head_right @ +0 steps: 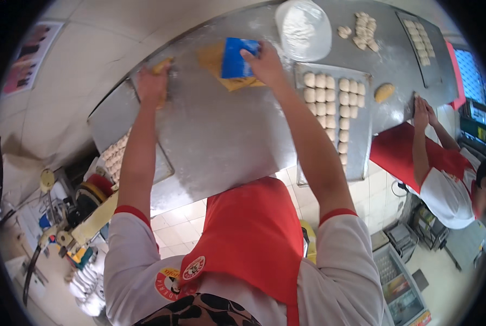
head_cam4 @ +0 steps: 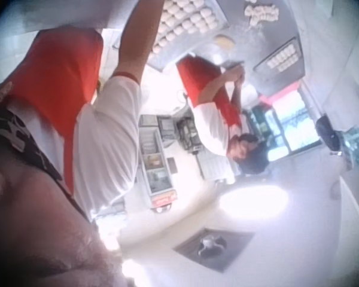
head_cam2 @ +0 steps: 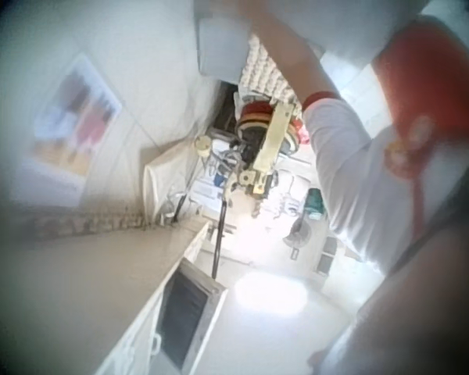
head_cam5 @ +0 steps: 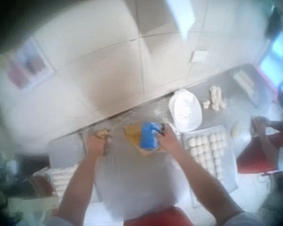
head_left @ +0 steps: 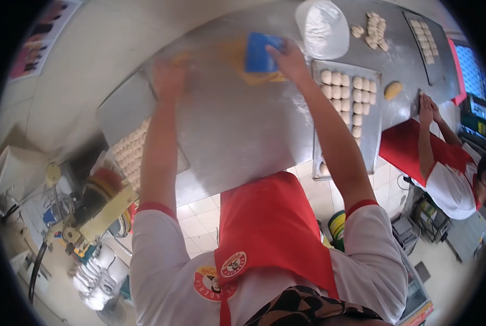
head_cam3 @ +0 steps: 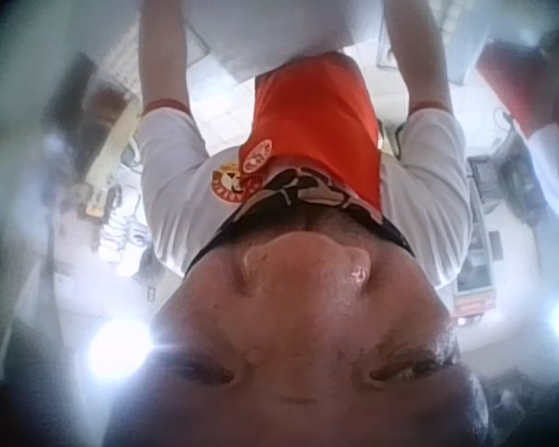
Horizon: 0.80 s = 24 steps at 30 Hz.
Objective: The person shapes pieces of dough by hand on a floured surface, placing them onto metal trays. The person also rolls out a long piece of dough using a rolling pin and cuts it into smaller sections with a blue scraper tool.
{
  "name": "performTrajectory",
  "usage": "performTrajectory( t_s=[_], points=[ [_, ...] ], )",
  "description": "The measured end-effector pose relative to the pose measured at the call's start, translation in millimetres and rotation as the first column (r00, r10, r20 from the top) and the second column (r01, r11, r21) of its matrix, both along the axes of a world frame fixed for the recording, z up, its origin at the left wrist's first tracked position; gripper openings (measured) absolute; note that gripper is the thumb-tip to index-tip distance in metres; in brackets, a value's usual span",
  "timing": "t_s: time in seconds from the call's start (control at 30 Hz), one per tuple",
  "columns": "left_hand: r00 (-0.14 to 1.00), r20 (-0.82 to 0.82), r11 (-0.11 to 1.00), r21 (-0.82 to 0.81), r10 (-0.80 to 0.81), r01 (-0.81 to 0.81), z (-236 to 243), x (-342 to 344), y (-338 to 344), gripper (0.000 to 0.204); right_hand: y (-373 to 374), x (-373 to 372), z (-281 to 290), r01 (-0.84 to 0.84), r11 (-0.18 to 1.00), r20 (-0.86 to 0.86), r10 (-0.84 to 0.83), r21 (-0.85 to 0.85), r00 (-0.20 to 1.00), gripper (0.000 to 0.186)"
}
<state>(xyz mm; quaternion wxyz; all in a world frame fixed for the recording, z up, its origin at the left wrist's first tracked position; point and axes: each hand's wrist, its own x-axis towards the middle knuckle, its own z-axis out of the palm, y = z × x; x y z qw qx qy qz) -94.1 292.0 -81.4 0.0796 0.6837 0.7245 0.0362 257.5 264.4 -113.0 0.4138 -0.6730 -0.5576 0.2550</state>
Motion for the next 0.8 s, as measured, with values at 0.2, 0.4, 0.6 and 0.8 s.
performTrajectory(
  t_s=[0.2, 0.4, 0.6, 0.8],
  points=[
    [0.984, -0.180, 0.992, 0.124, 0.015, 0.007, -14.9, 45.8, -51.2, 0.081, 31.2, 51.7, 49.0, 0.071, 0.967, 0.395, -0.167, 0.246, 0.904, 0.026],
    [0.931, 0.275, 0.955, 0.240, -0.239, 0.174, -13.1, 104.2, -163.4, 0.058, 89.8, 74.5, 48.2, 0.095, 0.993, -0.168, -0.081, 0.076, 0.982, 0.016],
    [0.913, 0.402, 0.969, 0.245, -0.066, -0.038, -2.8, 96.4, -240.3, 0.036, 64.7, 125.6, 46.0, 0.257, 0.702, 0.268, -0.544, 0.664, 0.795, 0.033],
    [0.896, 0.439, 0.979, 0.147, 0.066, -0.144, -32.4, 99.1, -271.9, 0.036, 41.9, 148.6, 47.3, 0.411, 0.715, 0.135, -0.572, 0.565, 0.809, 0.033]
  ],
)
